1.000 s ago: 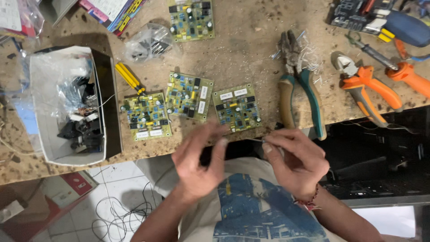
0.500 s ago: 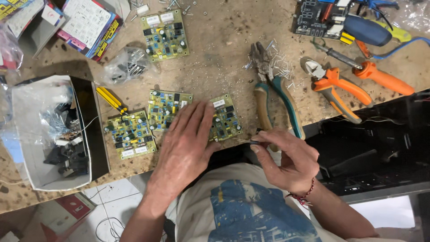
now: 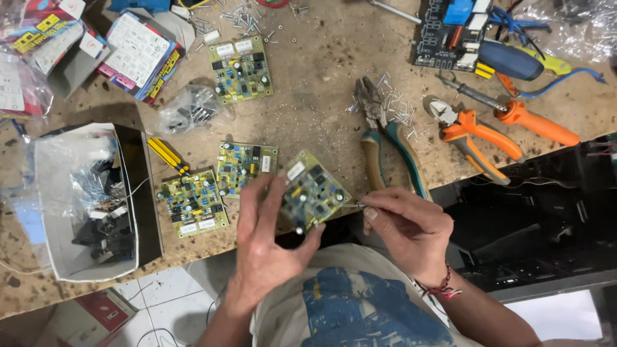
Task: The person is soldering components onto small green circuit boards using a soldering iron. They hold the board in one hand and apply the iron to specific points on the board's surface. The workspace is cluttered with tools and electronic parts.
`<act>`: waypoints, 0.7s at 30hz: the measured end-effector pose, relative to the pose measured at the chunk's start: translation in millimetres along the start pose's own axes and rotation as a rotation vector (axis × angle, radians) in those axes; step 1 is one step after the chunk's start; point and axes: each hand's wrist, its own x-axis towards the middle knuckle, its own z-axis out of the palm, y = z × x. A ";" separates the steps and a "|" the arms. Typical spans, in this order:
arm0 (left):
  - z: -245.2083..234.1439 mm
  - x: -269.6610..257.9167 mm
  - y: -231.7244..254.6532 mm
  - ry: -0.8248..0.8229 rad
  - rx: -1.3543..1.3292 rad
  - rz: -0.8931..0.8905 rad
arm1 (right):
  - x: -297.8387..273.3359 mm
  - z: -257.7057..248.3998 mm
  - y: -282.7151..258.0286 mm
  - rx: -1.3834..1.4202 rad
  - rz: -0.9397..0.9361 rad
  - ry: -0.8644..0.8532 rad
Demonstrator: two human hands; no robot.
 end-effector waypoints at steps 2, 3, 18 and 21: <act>-0.7 -3.8 10.4 0.021 -0.049 -0.060 | 1.4 0.7 -0.4 0.012 -0.011 -0.008; -1.3 -6.7 15.8 0.039 -0.097 -0.124 | 1.4 1.2 -0.7 0.026 -0.017 -0.016; 31.7 -41.2 35.1 0.276 -0.259 -0.234 | -0.7 26.6 2.9 0.011 -0.268 0.104; 38.1 -40.7 35.4 0.346 -0.353 -0.263 | -10.1 29.4 18.2 0.019 -0.288 0.151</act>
